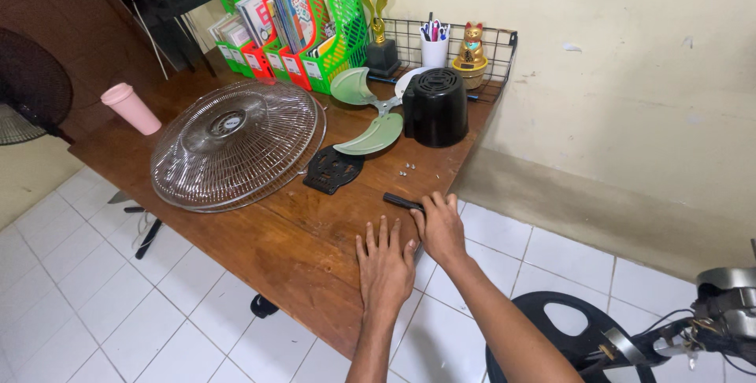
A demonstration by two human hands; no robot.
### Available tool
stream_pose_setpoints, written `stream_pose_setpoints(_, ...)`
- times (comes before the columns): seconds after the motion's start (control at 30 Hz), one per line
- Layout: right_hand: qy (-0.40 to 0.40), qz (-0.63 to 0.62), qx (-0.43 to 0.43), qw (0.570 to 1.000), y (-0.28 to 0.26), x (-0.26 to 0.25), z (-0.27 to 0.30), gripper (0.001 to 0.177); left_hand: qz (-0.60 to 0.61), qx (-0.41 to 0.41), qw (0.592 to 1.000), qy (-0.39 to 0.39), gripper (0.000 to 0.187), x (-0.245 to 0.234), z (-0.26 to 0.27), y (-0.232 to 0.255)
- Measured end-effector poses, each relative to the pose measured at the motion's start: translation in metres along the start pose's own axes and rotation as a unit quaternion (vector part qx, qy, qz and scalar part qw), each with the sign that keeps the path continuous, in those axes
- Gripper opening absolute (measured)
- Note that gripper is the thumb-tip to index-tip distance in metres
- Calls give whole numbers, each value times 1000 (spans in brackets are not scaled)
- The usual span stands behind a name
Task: The person disassembles and reassembles an electric fan. They remove the rear plastic cover, place it on a table, then use a screwdriver to remove screws from the motor housing, place the screws on the table, and reattach the cover.
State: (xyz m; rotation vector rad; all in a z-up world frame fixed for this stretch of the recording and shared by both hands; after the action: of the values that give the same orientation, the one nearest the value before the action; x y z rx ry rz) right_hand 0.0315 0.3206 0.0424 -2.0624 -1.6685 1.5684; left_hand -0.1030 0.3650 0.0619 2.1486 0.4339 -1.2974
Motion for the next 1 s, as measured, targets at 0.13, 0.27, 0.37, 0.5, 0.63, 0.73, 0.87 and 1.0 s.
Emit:
stream_pose_setpoints(0.13, 34, -80, -30, 996, 9, -9, 12, 24, 22, -1, 999, 31, 55, -1, 2, -2)
stream_pose_setpoints(0.27, 39, -179, 63, 981, 17, -50, 58, 23, 71, 0, 995, 73, 54, -5, 7, -3)
stream_pose_setpoints(0.37, 20, -192, 112, 975, 17, -104, 100, 25, 149, -45, 984, 85, 50, -15, 13, -1)
stream_pose_setpoints(0.5, 34, -190, 97, 976, 4, -180, 135, 25, 378, -129, 915, 66, 50, -35, 33, 31)
stream_pose_setpoints(0.63, 9, -136, 80, 987, -13, -243, 162, 25, 496, -17, 865, 71, 52, -66, 82, 94)
stream_pose_setpoints(0.73, 18, -90, 8, 996, -22, -287, 180, 25, 475, 82, 876, -16, 46, -88, 111, 138)
stream_pose_setpoints(0.87, 27, -7, -29, 999, -23, -339, 197, 28, 461, 111, 871, -133, 30, -102, 139, 179)
stream_pose_setpoints(1.0, 40, 32, -65, 997, -17, -380, 207, 23, 473, 112, 864, -133, 25, -88, 166, 210)
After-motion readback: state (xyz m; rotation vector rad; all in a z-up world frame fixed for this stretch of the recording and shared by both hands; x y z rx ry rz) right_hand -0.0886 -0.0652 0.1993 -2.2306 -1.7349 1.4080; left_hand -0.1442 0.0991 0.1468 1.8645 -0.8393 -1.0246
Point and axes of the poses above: each hand's wrist, its own z-axis away from the middle knuckle, its own x-axis out of the palm, y = z × x, the point moved 2 cm from there along -z, towards the middle knuckle, and after that the axes turned 7 degrees about y, right-handed, at the moved point
